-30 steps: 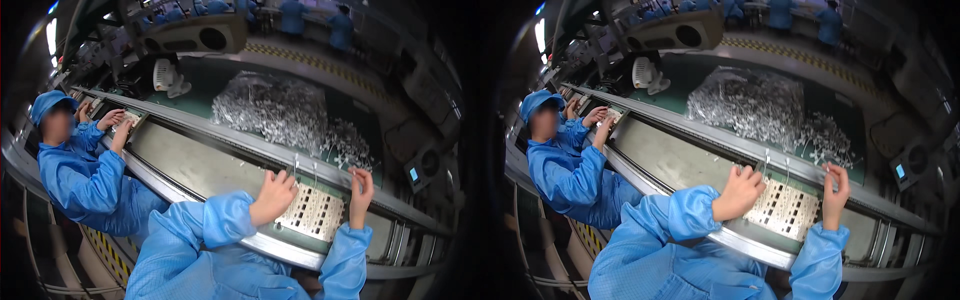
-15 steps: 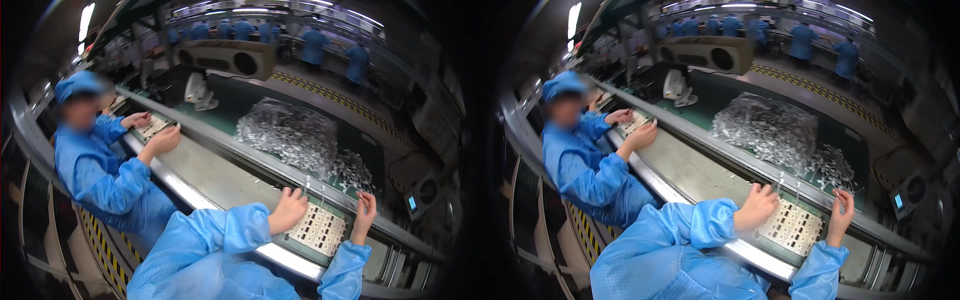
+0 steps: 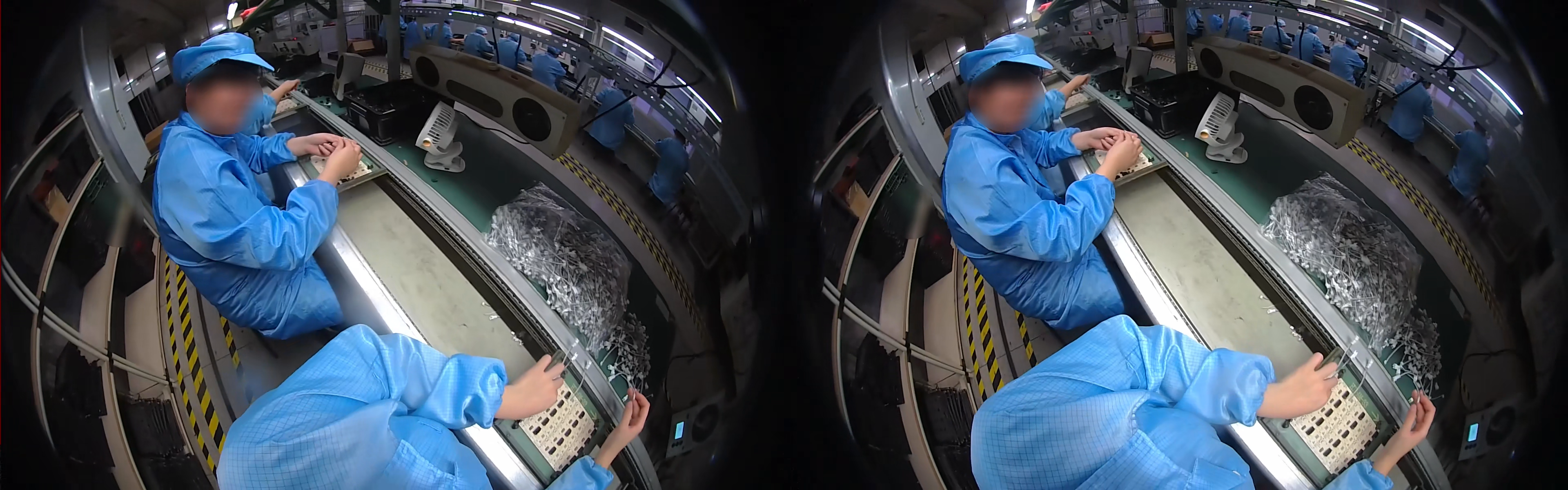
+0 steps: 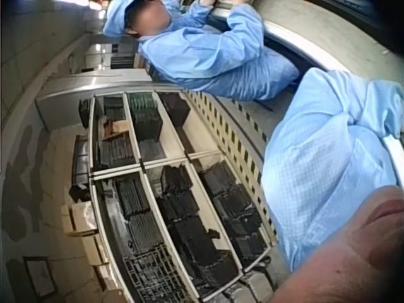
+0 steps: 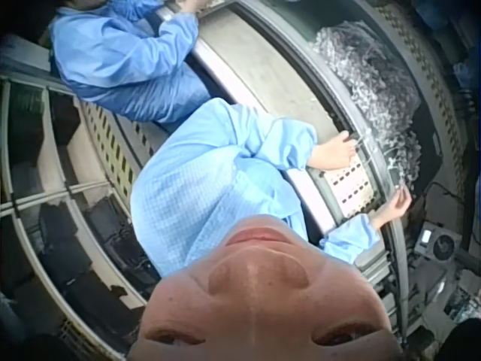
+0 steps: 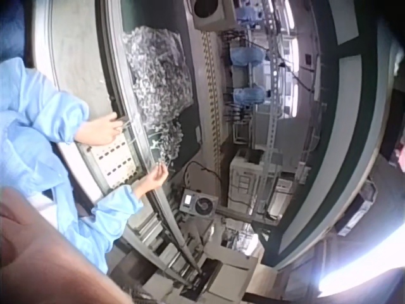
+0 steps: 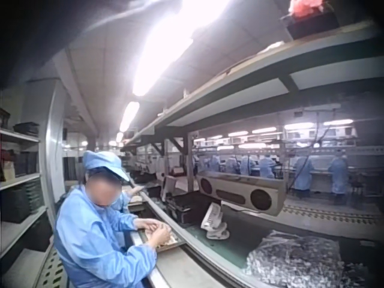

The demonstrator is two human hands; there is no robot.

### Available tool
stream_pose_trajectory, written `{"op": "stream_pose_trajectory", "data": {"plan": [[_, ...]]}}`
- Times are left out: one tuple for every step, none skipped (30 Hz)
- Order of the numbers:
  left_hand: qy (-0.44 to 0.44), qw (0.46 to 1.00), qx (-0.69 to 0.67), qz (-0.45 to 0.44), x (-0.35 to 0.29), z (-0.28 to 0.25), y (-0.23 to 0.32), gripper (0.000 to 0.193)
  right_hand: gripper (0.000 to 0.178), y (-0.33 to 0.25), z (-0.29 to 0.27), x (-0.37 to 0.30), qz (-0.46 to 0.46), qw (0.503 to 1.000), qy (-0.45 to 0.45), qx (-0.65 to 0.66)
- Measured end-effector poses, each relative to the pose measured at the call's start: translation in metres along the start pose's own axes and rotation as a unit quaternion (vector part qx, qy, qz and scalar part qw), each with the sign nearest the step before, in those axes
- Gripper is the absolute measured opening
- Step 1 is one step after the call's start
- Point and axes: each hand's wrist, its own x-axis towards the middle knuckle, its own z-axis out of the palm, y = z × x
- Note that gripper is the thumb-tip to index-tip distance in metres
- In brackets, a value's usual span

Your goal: Manually plugging wires and components into a circuit board on an assembly line.

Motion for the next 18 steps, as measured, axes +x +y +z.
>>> {"op": "stream_pose_trajectory", "data": {"plan": [[0.000,1.000,-0.008,-0.003,-0.003,0.000,0.002,0.012,0.018,0.001,-0.001,-0.001,0.002,1.000,0.002,-0.004],[-0.002,1.000,-0.015,-0.006,-0.006,-0.001,0.003,0.012,0.018,0.003,-0.001,-0.002,0.004,1.000,0.000,-0.004],[-0.024,0.999,-0.023,-0.005,-0.008,-0.001,0.003,0.013,0.019,0.007,-0.003,-0.003,0.009,1.000,-0.002,-0.012],[-0.028,0.999,-0.025,-0.005,-0.009,0.000,0.003,0.013,0.019,0.010,-0.004,-0.004,0.014,1.000,-0.004,-0.020],[-0.034,0.999,-0.032,0.000,-0.011,0.001,0.003,0.014,0.019,0.013,-0.004,-0.005,0.015,1.000,-0.002,-0.014],[-0.042,0.998,-0.043,0.006,-0.012,0.004,0.004,0.016,0.020,0.017,-0.005,-0.007,0.020,1.000,0.002,-0.009],[-0.053,0.998,-0.037,0.006,-0.012,0.004,0.006,0.017,0.021,0.026,-0.013,-0.009,0.031,0.999,0.006,0.002],[-0.064,0.997,-0.046,0.013,-0.010,0.004,0.006,0.017,0.024,0.040,-0.023,-0.008,0.019,1.000,-0.003,0.001],[-0.034,0.998,-0.045,0.022,-0.009,0.001,0.007,0.017,0.027,0.048,-0.037,-0.012,0.005,1.000,-0.019,-0.022],[-0.005,0.998,-0.047,0.034,-0.008,-0.001,0.005,0.017,0.029,0.062,-0.046,-0.008,-0.011,1.000,-0.018,0.016],[-0.028,0.998,-0.050,0.020,-0.013,-0.005,0.002,0.016,0.030,0.059,-0.041,-0.006,-0.003,1.000,-0.015,0.017],[-0.047,0.997,-0.060,0.018,-0.010,-0.003,-0.001,0.015,0.029,0.038,-0.030,0.000,0.021,1.000,-0.008,0.006],[-0.060,0.996,-0.059,0.008,-0.014,-0.001,-0.004,0.015,0.027,0.018,-0.014,0.000,0.055,0.998,0.035,-0.024],[-0.062,0.996,-0.065,0.011,-0.013,-0.001,-0.007,0.015,0.028,0.036,-0.027,0.003,0.069,0.996,0.058,0.014],[-0.084,0.994,-0.068,0.012,-0.010,-0.005,-0.010,0.016,0.027,0.022,-0.023,0.002,0.066,0.995,0.080,-0.002],[-0.108,0.992,-0.062,0.011,-0.008,-0.015,-0.016,0.016,0.027,0.004,-0.013,0.004,0.051,0.994,0.094,0.014],[-0.107,0.992,-0.059,0.014,-0.007,-0.013,-0.018,0.016,0.028,-0.010,-0.011,0.005,0.047,0.994,0.099,0.004],[-0.104,0.993,-0.045,0.012,-0.007,-0.014,-0.021,0.015,0.026,-0.014,-0.007,0.008,0.073,0.989,0.118,0.050]]}}
